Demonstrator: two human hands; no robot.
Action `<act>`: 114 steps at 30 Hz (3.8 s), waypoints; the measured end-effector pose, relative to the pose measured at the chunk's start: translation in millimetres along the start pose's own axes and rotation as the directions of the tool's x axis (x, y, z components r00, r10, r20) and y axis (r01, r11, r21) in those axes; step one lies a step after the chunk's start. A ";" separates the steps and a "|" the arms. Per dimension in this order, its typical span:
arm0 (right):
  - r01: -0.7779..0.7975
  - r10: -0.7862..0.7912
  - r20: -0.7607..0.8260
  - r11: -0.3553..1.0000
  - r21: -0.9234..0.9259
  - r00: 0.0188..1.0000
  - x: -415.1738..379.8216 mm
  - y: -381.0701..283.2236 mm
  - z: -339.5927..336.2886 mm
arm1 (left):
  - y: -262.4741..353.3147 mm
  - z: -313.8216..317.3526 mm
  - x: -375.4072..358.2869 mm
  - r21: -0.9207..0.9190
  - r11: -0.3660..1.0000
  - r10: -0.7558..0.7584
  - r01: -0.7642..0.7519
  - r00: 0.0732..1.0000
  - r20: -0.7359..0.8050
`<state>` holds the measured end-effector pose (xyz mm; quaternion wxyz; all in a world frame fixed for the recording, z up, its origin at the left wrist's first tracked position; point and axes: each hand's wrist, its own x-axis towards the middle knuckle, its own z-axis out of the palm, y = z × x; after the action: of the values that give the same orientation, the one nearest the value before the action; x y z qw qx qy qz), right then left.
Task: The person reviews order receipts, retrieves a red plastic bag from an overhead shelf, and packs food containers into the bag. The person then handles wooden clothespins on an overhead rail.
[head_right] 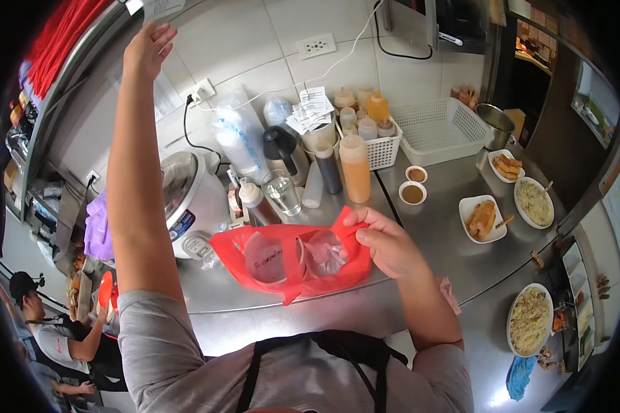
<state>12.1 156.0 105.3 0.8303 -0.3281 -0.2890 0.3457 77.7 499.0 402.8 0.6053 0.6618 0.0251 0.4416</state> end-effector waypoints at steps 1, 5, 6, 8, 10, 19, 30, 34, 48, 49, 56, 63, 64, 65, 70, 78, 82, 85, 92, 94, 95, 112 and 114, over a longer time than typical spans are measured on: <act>0.000 0.000 0.018 1.000 -0.012 1.000 0.5 0.4 2.5 | 4.5 -0.5 2.9 -0.035 0.999 -0.004 0.002 0.999 -0.037; -0.036 0.036 -0.012 0.999 -0.003 0.999 -2.6 9.4 2.9 | 26.3 4.1 16.9 -0.112 0.994 -0.005 0.004 1.000 -0.010; -0.041 0.041 -0.006 0.999 -0.004 0.999 -3.7 9.7 3.0 | 31.1 6.3 19.7 -0.094 0.996 0.002 0.000 1.000 0.021; -0.047 0.047 0.003 0.999 0.001 0.999 -6.2 11.1 2.4 | 36.4 12.0 26.3 -0.195 0.980 -0.007 0.031 0.993 0.121; -0.039 0.039 -0.013 0.999 -0.003 0.999 -9.2 9.5 2.3 | 35.7 20.9 37.7 0.118 0.993 -0.020 0.010 0.996 0.083; 0.001 0.000 -0.053 1.000 0.005 0.999 -11.5 14.7 -1.2 | 29.5 16.5 68.1 0.014 0.998 -0.062 0.062 0.998 0.026; 0.013 -0.015 -0.027 0.999 -0.042 1.000 -5.7 14.6 8.5 | 19.8 -49.9 11.8 0.055 0.998 -0.052 0.041 0.978 0.204; 0.080 -0.080 -0.122 0.997 -0.013 0.989 1.8 20.0 11.7 | -14.2 -39.0 -125.6 0.093 0.993 0.017 -0.079 0.846 0.532; 0.089 -0.087 -0.196 0.996 0.004 0.977 -19.6 15.9 26.0 | -178.6 6.4 -360.6 0.702 0.221 -0.425 -0.677 0.581 0.694; 0.090 -0.090 -0.185 0.996 -0.010 0.979 -21.5 16.0 24.9 | -179.4 10.0 -364.0 0.729 0.151 -0.445 -0.668 0.612 0.653; 0.059 -0.068 -0.180 0.997 -0.057 0.981 -33.6 23.8 19.4 | -173.6 21.0 -383.4 0.566 0.017 -0.160 -0.824 0.557 0.815; -0.038 0.013 -0.116 0.975 -0.219 0.993 -50.9 20.2 28.6 | -154.0 17.9 -389.0 0.650 0.175 -0.216 -0.739 0.615 0.758; -0.049 0.019 -0.127 0.972 -0.232 0.992 -53.8 17.9 28.1 | -140.6 10.4 -381.8 0.600 0.448 -0.070 -0.663 0.643 0.762; -0.024 0.002 -0.098 0.974 -0.225 0.995 -56.3 17.6 22.6 | -126.2 -0.5 -373.6 0.466 0.685 0.064 -0.559 0.684 0.727; 0.078 -0.246 -0.392 0.914 -0.399 0.886 -63.2 36.5 -11.9 | -127.3 -94.0 -348.6 0.272 0.959 0.125 -0.084 0.983 -0.138; -0.348 -0.449 -0.507 0.392 -0.852 0.736 -116.6 128.7 -76.8 | -260.9 -130.4 -375.2 -0.235 0.684 -0.616 0.690 0.720 0.320; -0.448 -0.384 -0.622 0.452 -0.771 0.683 -129.6 152.4 -61.4 | -251.0 -107.7 -369.0 -0.189 0.642 -0.615 0.743 0.646 0.451; -0.472 -0.442 -0.632 0.425 -0.773 0.637 -134.4 158.5 -56.5 | -273.6 -97.2 -362.7 -0.097 0.602 -0.658 0.792 0.562 0.501; -0.462 -0.607 -0.696 0.526 -0.714 0.385 -154.5 104.2 -98.8 | -276.7 -30.3 -351.7 0.005 0.518 -0.672 0.856 0.403 0.621; -0.318 -0.543 -0.811 0.746 -0.585 0.218 -153.4 72.6 -120.2 | -279.6 -15.5 -352.2 0.025 0.480 -0.678 0.877 0.353 0.645; -0.178 -0.442 -0.884 0.868 -0.464 0.149 -151.9 50.9 -130.9 | -287.0 -9.9 -354.2 0.039 0.456 -0.679 0.889 0.320 0.661; 0.010 -0.240 -0.951 0.970 -0.243 0.194 -138.4 -33.4 -297.8 | -288.4 123.6 -389.2 0.132 0.455 -0.675 0.881 0.245 0.696; 0.169 -0.231 -0.859 0.971 -0.170 0.458 -156.5 -27.3 -343.5 | -275.8 146.4 -392.7 0.156 0.455 -0.669 0.877 0.221 0.710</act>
<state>172.4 -96.9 -126.1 0.8856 -0.4466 0.1258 0.0224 66.9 235.3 -23.9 0.7896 0.5740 0.0660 -0.2064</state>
